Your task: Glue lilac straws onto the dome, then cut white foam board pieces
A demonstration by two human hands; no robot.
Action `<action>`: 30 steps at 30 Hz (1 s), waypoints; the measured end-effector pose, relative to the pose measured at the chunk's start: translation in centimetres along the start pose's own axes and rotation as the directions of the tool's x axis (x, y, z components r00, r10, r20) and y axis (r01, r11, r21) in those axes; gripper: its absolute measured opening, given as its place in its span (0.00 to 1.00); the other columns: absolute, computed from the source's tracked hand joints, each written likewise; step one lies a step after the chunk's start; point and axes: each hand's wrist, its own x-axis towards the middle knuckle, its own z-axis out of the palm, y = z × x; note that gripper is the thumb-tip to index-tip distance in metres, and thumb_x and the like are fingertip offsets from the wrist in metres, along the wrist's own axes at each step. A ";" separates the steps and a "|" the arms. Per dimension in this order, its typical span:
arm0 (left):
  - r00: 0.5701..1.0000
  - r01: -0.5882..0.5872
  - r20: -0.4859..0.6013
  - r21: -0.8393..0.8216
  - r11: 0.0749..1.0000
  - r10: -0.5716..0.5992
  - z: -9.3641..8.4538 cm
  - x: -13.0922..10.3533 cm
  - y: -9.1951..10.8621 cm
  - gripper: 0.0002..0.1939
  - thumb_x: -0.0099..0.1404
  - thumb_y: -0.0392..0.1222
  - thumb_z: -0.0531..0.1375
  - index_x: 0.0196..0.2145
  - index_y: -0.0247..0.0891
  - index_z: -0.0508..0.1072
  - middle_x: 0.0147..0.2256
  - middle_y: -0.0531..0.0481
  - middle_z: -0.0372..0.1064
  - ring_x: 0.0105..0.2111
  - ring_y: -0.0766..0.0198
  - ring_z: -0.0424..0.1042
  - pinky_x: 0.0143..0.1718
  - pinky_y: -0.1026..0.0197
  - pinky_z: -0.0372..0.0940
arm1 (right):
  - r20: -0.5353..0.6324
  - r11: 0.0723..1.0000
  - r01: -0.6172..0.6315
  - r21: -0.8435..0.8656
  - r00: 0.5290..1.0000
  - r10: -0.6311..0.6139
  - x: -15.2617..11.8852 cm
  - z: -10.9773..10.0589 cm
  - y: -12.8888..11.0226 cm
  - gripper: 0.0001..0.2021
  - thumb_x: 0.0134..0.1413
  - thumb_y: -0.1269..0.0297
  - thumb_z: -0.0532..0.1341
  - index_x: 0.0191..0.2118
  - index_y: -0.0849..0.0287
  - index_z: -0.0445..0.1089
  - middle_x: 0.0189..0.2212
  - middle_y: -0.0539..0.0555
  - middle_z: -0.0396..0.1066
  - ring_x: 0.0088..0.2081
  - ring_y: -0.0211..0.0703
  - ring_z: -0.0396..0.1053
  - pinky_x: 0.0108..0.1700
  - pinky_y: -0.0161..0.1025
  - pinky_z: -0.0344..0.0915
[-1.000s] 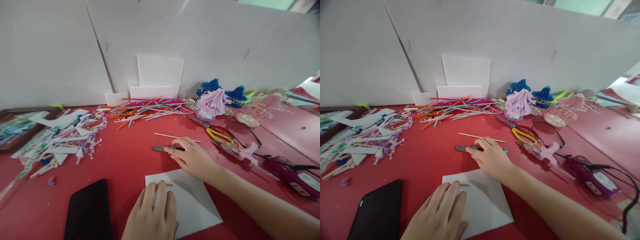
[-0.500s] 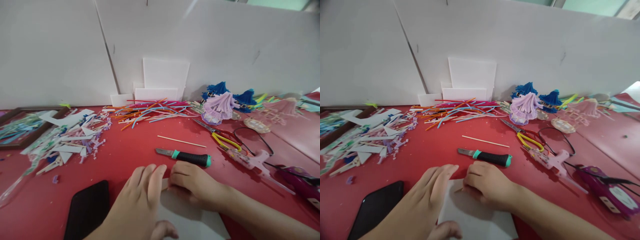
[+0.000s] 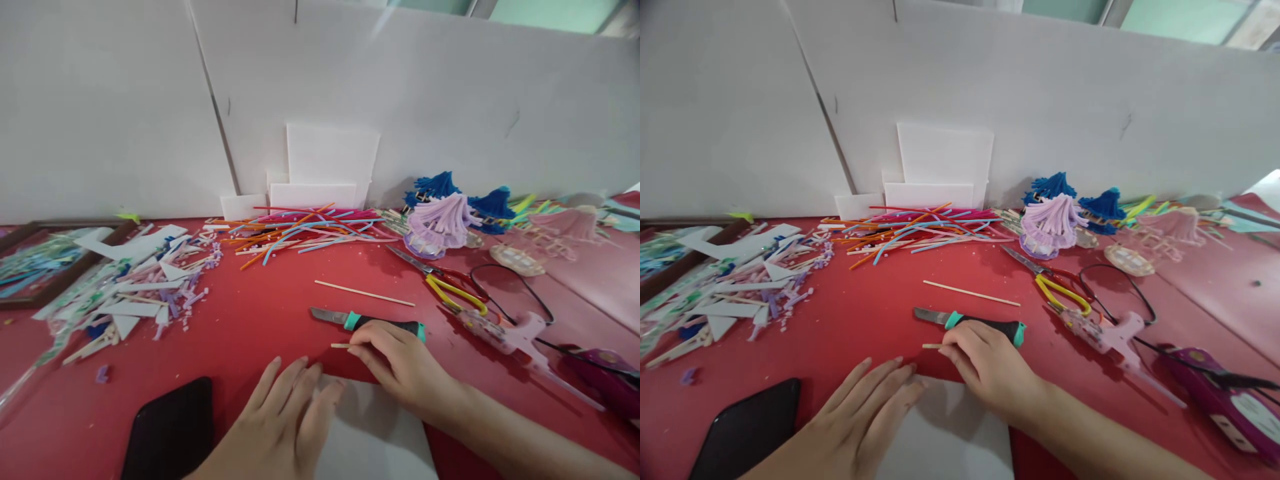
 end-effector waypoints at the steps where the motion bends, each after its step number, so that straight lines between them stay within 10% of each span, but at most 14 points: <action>1: 1.000 -0.013 0.018 -0.027 1.000 0.013 -0.6 0.1 -0.3 0.35 0.54 0.26 0.51 0.61 0.35 0.56 0.57 0.40 0.63 0.57 0.49 0.62 0.54 0.46 0.61 | -0.020 1.000 -0.014 -0.004 1.000 0.014 0.0 0.0 0.1 0.06 0.63 0.69 0.53 0.36 0.56 0.66 0.32 0.52 0.73 0.33 0.39 0.71 0.36 0.34 0.66; 9: 0.997 0.060 0.049 -0.088 0.994 -0.056 -3.9 0.5 -2.5 0.38 0.52 0.29 0.51 0.62 0.39 0.56 0.63 0.40 0.52 0.61 0.47 0.56 0.56 0.42 0.58 | -0.317 0.974 -0.152 -0.169 0.944 0.092 0.8 -2.1 3.2 0.04 0.59 0.65 0.58 0.36 0.57 0.69 0.31 0.53 0.75 0.33 0.43 0.72 0.35 0.37 0.68; 15: 0.951 0.295 0.141 -0.164 0.941 -0.274 -2.7 1.2 -3.9 0.24 0.64 0.41 0.54 0.58 0.36 0.64 0.55 0.38 0.65 0.55 0.46 0.64 0.53 0.43 0.61 | -0.188 0.961 -0.187 -0.205 0.971 0.149 1.0 -3.6 5.2 0.08 0.59 0.64 0.57 0.36 0.56 0.73 0.33 0.54 0.77 0.36 0.45 0.73 0.37 0.39 0.68; 19: 0.906 0.371 0.333 -0.328 0.869 -0.262 -3.9 2.2 -3.4 0.37 0.55 0.50 0.66 0.59 0.34 0.61 0.57 0.39 0.64 0.55 0.50 0.64 0.53 0.51 0.63 | -0.069 0.965 -0.168 -0.201 0.985 0.157 1.1 -3.4 5.2 0.08 0.59 0.65 0.57 0.34 0.57 0.73 0.32 0.53 0.76 0.36 0.45 0.73 0.40 0.41 0.68; 24: 0.959 0.241 0.227 -0.343 0.908 -0.169 -4.4 2.5 -2.0 0.42 0.47 0.50 0.71 0.57 0.37 0.64 0.59 0.38 0.60 0.58 0.47 0.61 0.52 0.50 0.64 | -0.061 0.974 -0.140 -0.176 0.990 0.131 1.2 -3.2 5.7 0.10 0.60 0.65 0.56 0.33 0.57 0.74 0.33 0.53 0.75 0.35 0.41 0.73 0.40 0.38 0.69; 30: 0.997 -0.080 -0.060 -0.675 0.733 0.053 -4.2 3.0 -1.3 0.16 0.64 0.39 0.59 0.50 0.48 0.69 0.44 0.59 0.75 0.43 0.71 0.72 0.47 0.71 0.63 | -0.179 0.943 -0.233 -0.238 0.965 0.193 1.1 -4.1 8.0 0.10 0.59 0.62 0.56 0.38 0.58 0.74 0.37 0.58 0.74 0.40 0.49 0.71 0.45 0.48 0.67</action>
